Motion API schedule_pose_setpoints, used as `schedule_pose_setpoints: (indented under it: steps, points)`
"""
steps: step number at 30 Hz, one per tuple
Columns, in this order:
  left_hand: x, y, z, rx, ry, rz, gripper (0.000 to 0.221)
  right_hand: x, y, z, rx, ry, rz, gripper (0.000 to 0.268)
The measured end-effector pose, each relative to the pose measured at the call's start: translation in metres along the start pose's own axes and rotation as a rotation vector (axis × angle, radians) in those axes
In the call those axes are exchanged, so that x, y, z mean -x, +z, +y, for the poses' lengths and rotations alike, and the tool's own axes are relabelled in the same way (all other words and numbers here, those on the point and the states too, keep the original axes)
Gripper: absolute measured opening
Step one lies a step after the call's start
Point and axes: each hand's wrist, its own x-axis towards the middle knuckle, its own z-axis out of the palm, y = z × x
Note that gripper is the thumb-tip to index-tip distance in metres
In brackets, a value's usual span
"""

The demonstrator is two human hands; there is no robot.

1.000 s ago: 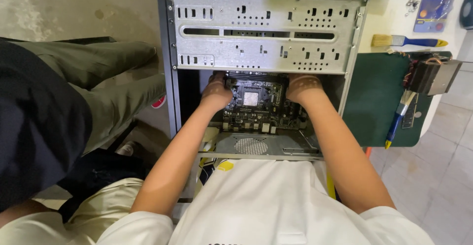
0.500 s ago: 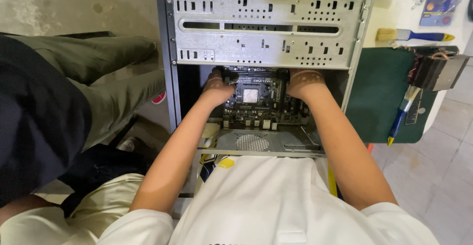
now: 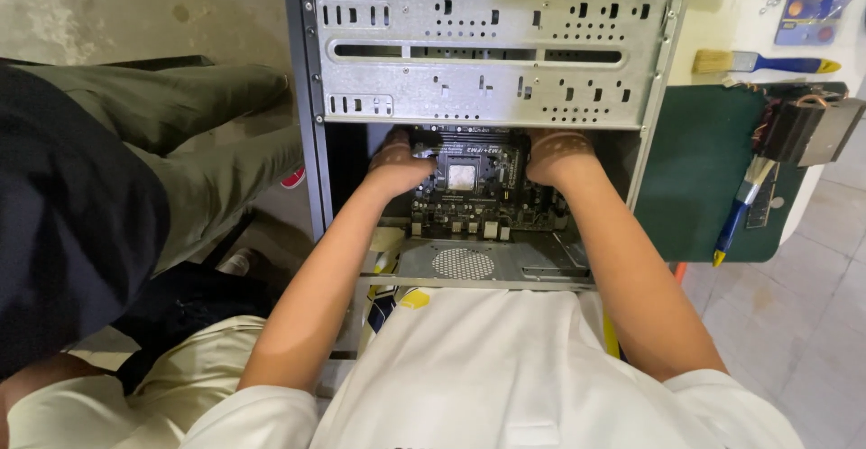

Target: Reinstalling a power supply unit and securing internal components inside a desktop computer case using a screwdriver.

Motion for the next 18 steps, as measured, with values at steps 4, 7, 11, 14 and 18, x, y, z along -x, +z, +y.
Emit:
schedule_pose_setpoints:
  steps: [4, 7, 11, 14, 18]
  points:
    - [-0.013, 0.005, -0.009, -0.003, -0.029, -0.016, 0.088, -0.036, 0.037, 0.024, -0.001, 0.002, -0.01, 0.044]
    - [0.0, -0.002, 0.0, 0.04, -0.021, -0.017, 0.086, -0.016, 0.018, 0.012, -0.025, -0.003, -0.027, 0.044]
    - [-0.006, 0.001, -0.002, 0.04, -0.029, -0.011, 0.088, -0.009, 0.009, 0.007, 0.006, -0.004, -0.03, 0.045]
    - [-0.01, 0.004, -0.006, 0.048, -0.034, -0.022, 0.088, 0.002, 0.002, 0.0, 0.015, -0.011, -0.035, 0.045]
    - [-0.011, 0.018, -0.015, 0.148, -0.012, -0.029, 0.074, -0.017, 0.026, 0.015, 0.045, -0.014, -0.044, 0.048]
